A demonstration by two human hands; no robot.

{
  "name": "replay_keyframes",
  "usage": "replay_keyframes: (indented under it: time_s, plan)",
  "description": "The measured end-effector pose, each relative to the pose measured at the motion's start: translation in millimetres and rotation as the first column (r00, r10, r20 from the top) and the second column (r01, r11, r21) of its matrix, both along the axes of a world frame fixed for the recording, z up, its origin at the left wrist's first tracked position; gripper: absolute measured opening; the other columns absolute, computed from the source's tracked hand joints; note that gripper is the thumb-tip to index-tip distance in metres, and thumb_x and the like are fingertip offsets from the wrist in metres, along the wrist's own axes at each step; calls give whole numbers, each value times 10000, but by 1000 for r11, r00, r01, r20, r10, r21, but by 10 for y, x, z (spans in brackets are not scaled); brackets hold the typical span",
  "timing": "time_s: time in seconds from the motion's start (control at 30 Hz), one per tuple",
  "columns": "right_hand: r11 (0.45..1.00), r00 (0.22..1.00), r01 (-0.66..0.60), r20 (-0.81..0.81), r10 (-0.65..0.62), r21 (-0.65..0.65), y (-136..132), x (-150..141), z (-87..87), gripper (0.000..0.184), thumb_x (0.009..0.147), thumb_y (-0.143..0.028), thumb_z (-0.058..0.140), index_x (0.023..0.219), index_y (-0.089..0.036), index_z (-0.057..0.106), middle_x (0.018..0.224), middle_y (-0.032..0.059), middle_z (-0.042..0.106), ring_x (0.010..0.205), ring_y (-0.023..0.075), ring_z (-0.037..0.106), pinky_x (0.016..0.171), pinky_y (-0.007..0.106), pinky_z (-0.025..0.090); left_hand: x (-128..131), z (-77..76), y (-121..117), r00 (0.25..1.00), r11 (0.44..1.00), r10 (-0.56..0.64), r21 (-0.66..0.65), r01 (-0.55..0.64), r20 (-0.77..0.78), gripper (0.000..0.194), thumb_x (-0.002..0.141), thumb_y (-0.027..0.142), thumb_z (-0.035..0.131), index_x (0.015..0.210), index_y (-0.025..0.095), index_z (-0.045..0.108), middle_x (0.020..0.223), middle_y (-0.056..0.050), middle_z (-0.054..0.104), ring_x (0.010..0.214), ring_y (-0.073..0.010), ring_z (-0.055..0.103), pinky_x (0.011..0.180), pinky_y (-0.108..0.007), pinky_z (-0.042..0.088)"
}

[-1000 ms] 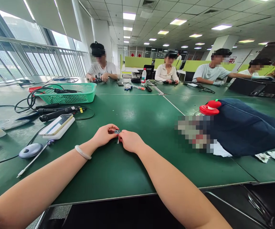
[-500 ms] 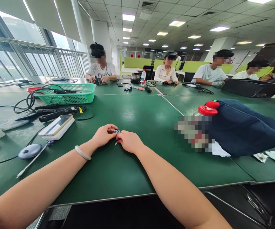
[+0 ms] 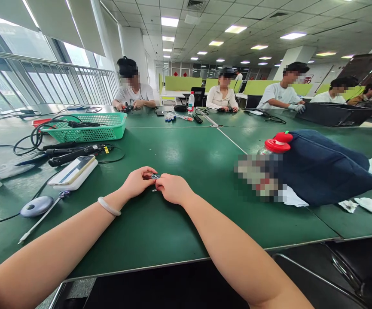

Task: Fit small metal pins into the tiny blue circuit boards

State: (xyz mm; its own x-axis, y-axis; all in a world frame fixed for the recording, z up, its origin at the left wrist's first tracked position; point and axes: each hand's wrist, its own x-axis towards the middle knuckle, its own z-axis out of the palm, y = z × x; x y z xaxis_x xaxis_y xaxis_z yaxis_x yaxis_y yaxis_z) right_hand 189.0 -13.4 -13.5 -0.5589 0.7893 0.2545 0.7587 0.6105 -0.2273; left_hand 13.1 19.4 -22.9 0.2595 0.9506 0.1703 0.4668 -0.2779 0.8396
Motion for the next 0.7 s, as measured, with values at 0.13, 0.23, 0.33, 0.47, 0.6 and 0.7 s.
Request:
replay_keyframes:
  time_s: [0.13,0.23,0.33,0.47,0.6,0.7]
  plan:
    - [999,999,34,2,-34,-37,28,48,0,180,862,-210,447,778,-212,607,817,2,562,680,100,503,615,220,325,-5,-10,5,1000,1000,4,-5,-4,-11,248,645,247,652,887,205,615,801,-13,694,770,-166,644,756,-298,496]
    - [995,999,18,-33,-21,-98,61,70,-26,158,829,-164,451,748,-199,583,796,0,556,669,98,489,609,216,325,-10,-17,17,1000,1000,12,-4,-12,-18,250,647,234,649,893,209,615,814,-11,697,778,-164,645,769,-298,490]
    - [985,991,-8,-130,-14,-170,78,71,-35,143,801,-134,454,735,-188,569,782,-1,559,683,98,489,622,209,335,-10,-19,22,1000,1000,7,-7,-7,-16,246,646,235,650,888,210,615,820,-12,697,776,-163,645,770,-299,490]
    - [982,945,48,-310,-104,-181,86,70,-10,121,792,-167,468,731,-186,572,752,-11,567,662,98,470,620,210,345,-2,-9,15,1000,1000,-10,-23,10,7,263,638,246,660,893,203,611,811,-19,697,777,-169,644,775,-310,489]
    - [980,883,140,-430,-189,-144,95,74,2,143,814,-233,461,747,-190,579,709,-14,564,628,105,462,600,219,350,18,22,-16,999,999,-45,-21,45,28,269,643,283,665,889,196,601,797,-20,694,752,-167,642,751,-308,486]
    - [979,857,146,-476,-196,-141,91,56,-6,140,812,-244,470,751,-193,584,719,-8,565,631,107,469,611,224,366,35,49,-47,997,997,-75,-20,75,26,270,641,307,677,874,195,599,768,-12,685,708,-155,634,708,-291,480]
